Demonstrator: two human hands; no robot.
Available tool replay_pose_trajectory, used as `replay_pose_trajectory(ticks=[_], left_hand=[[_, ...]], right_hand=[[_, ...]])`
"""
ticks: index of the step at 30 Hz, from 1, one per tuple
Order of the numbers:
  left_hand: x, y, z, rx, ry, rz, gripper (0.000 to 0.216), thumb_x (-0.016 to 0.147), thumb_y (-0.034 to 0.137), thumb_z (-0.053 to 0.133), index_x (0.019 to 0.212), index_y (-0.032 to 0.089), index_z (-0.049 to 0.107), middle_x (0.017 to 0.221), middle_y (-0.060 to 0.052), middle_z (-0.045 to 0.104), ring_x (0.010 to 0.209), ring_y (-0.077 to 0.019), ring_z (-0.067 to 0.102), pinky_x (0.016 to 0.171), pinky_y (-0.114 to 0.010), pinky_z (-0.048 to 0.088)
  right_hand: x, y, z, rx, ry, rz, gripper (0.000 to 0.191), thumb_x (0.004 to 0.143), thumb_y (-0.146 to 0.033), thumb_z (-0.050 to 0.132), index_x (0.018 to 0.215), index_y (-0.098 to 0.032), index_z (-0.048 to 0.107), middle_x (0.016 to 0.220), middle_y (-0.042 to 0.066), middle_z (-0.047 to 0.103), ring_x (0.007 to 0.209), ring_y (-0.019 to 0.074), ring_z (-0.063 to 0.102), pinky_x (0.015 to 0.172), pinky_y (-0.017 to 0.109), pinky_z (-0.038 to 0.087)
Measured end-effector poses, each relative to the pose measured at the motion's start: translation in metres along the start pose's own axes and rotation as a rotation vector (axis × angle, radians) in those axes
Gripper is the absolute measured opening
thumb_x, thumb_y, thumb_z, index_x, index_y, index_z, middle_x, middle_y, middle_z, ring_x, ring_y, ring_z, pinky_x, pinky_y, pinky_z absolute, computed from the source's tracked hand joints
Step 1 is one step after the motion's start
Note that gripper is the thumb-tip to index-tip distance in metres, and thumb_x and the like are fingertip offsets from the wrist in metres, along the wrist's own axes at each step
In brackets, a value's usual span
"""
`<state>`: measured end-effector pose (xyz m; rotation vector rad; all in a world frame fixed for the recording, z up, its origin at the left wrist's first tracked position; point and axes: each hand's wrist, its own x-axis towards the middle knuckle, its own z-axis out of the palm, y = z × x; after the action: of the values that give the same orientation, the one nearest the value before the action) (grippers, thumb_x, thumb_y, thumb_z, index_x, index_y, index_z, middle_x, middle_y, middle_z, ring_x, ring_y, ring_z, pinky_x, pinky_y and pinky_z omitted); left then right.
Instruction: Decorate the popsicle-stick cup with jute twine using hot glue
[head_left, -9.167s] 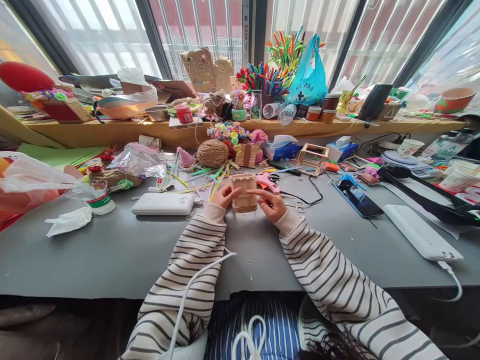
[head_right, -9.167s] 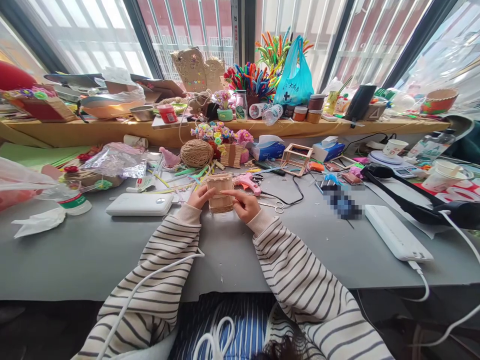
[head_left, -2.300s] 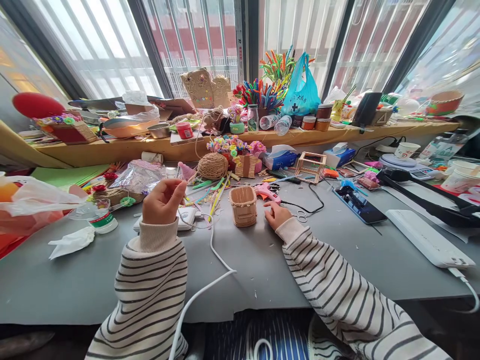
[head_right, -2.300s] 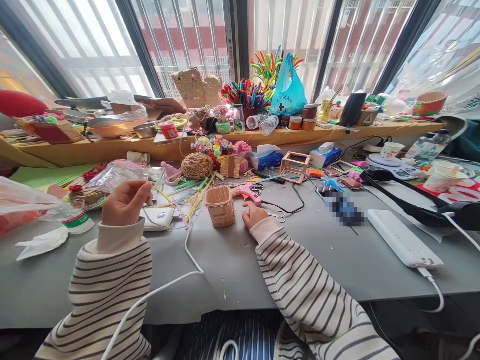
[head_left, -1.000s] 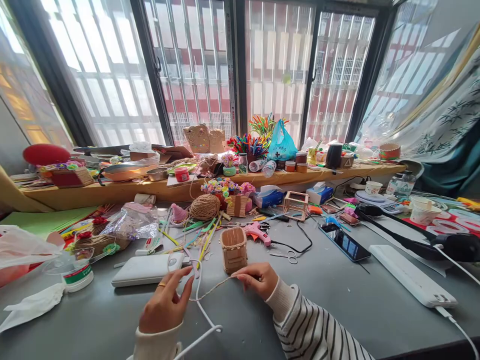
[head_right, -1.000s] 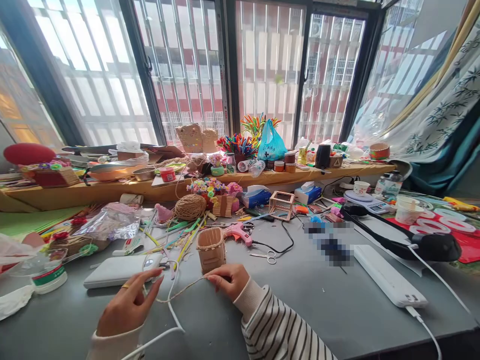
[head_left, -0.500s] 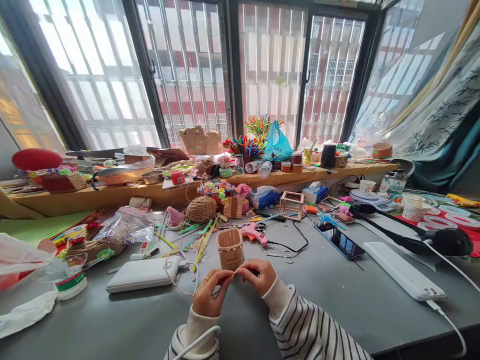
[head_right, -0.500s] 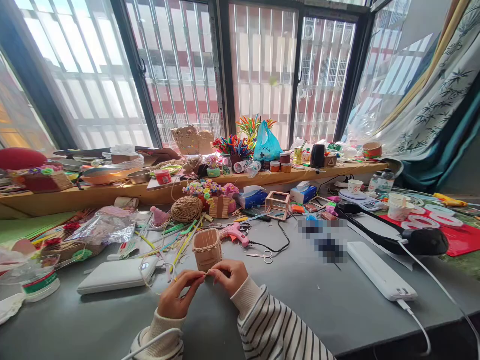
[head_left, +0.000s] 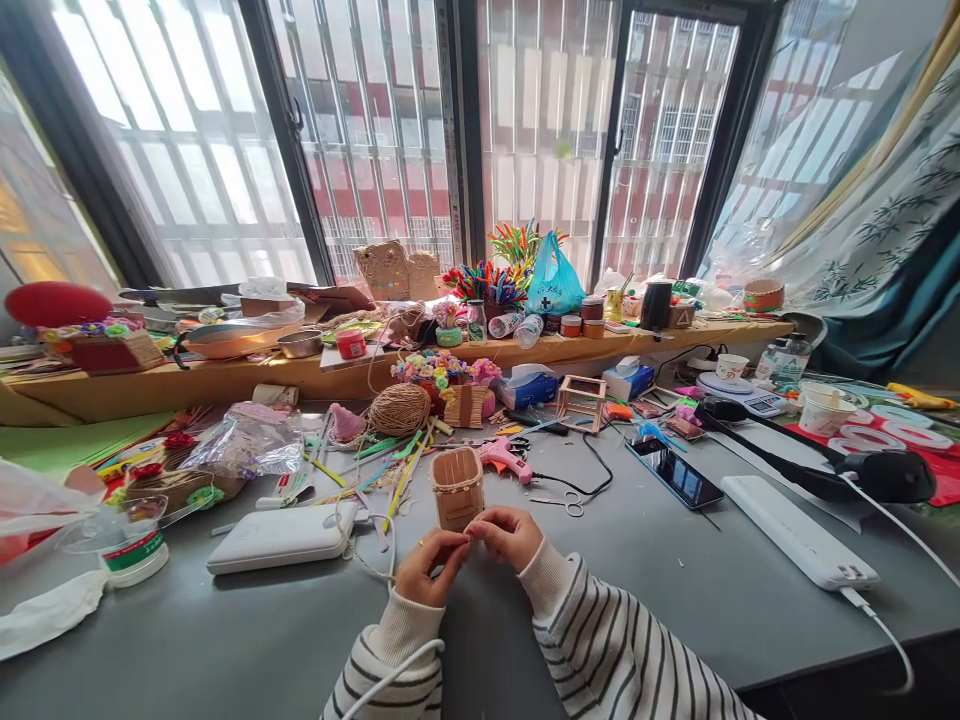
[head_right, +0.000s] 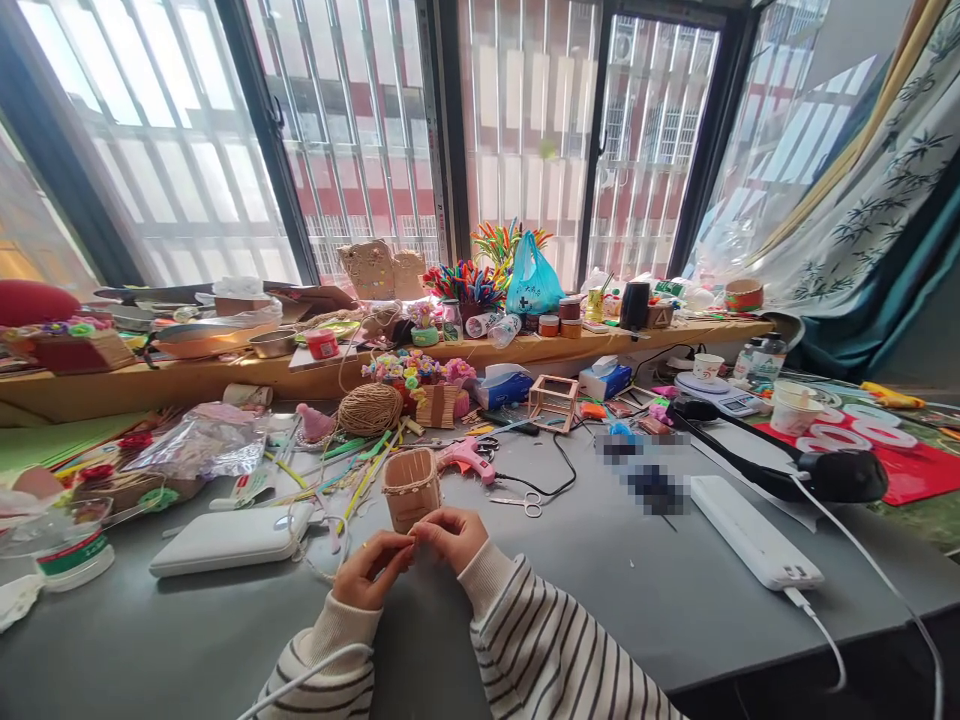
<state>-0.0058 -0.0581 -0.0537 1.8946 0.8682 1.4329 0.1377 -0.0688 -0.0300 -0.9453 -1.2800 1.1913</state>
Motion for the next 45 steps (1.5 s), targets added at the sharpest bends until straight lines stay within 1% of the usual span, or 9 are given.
replay_pose_trajectory(ticks=[5,10,13,19,26,29,34,39,45], left_hand=[[-0.003,-0.007,0.004,0.024,0.005,-0.013,0.024,0.079,0.040,0.049,0.076,0.019,0.061,0.061,-0.002,0.058,0.046,-0.0115,0.055,0.044,-0.023,0.046],[-0.002,-0.008,0.004,0.086,0.008,0.014,0.029,0.077,0.044,0.050,0.074,0.018,0.064,0.059,-0.001,0.059,0.044,-0.0090,0.048,0.045,-0.022,0.040],[-0.001,-0.006,0.003,0.113,0.008,0.041,0.030,0.077,0.044,0.051,0.070,0.018,0.065,0.060,-0.002,0.060,0.049,-0.0095,0.048,0.047,-0.021,0.037],[0.000,-0.003,0.003,0.135,0.002,0.043,0.025,0.074,0.040,0.056,0.068,0.017,0.062,0.058,0.002,0.053,0.041,-0.0054,0.033,0.041,-0.020,0.028],[-0.002,-0.007,0.000,0.164,0.019,-0.001,0.030,0.074,0.045,0.055,0.080,0.016,0.060,0.059,0.002,0.048,0.044,-0.0066,0.038,0.040,-0.019,0.031],[0.000,-0.008,-0.001,0.186,-0.002,0.011,0.026,0.074,0.042,0.055,0.073,0.017,0.062,0.056,0.003,0.046,0.045,-0.0069,0.039,0.042,-0.019,0.033],[0.004,-0.010,-0.002,0.189,-0.076,0.051,0.033,0.077,0.044,0.050,0.066,0.017,0.065,0.057,0.000,0.052,0.050,-0.0094,0.047,0.046,-0.021,0.038],[0.006,-0.012,-0.002,0.191,-0.071,0.067,0.036,0.079,0.044,0.047,0.065,0.016,0.064,0.055,0.000,0.050,0.049,-0.0095,0.045,0.047,-0.021,0.037],[0.005,-0.014,-0.002,0.194,-0.039,0.066,0.033,0.079,0.043,0.047,0.070,0.017,0.065,0.056,0.000,0.049,0.050,-0.0098,0.044,0.047,-0.022,0.037]], right_hand=[[0.002,0.004,-0.001,0.082,0.001,0.047,0.049,0.056,-0.063,0.063,0.066,-0.015,0.061,0.044,-0.006,0.049,0.034,0.0030,0.037,0.034,0.018,0.028],[0.002,0.007,-0.001,0.115,0.044,0.059,0.047,0.058,-0.060,0.064,0.074,-0.016,0.058,0.061,-0.002,0.062,0.033,0.0018,0.037,0.034,0.018,0.027],[0.001,0.008,-0.002,0.107,0.063,0.060,0.048,0.057,-0.056,0.067,0.081,-0.017,0.055,0.059,-0.003,0.062,0.033,0.0019,0.035,0.034,0.019,0.028],[-0.001,0.007,-0.003,0.019,0.106,0.051,0.036,0.060,-0.047,0.068,0.073,-0.017,0.057,0.058,-0.003,0.059,0.039,0.0037,0.039,0.038,0.019,0.030],[-0.005,0.005,-0.004,-0.181,0.096,0.013,0.023,0.062,-0.039,0.065,0.068,-0.016,0.063,0.054,-0.002,0.055,0.041,0.0059,0.041,0.041,0.021,0.032],[-0.007,0.005,-0.004,-0.263,0.101,-0.036,0.020,0.067,-0.036,0.059,0.069,-0.016,0.062,0.054,-0.002,0.056,0.042,0.0068,0.041,0.042,0.022,0.033],[-0.008,0.001,-0.005,-0.397,0.111,-0.169,0.018,0.072,-0.034,0.055,0.070,-0.017,0.061,0.063,0.001,0.060,0.052,0.0099,0.049,0.050,0.023,0.040],[-0.009,-0.002,-0.006,-0.532,0.087,-0.328,0.019,0.077,-0.033,0.052,0.071,-0.017,0.061,0.068,0.003,0.060,0.058,0.0114,0.051,0.057,0.024,0.043],[-0.009,0.002,-0.007,-0.665,0.063,-0.483,0.020,0.082,-0.031,0.049,0.074,-0.017,0.062,0.069,0.004,0.059,0.060,0.0126,0.053,0.058,0.024,0.045]])
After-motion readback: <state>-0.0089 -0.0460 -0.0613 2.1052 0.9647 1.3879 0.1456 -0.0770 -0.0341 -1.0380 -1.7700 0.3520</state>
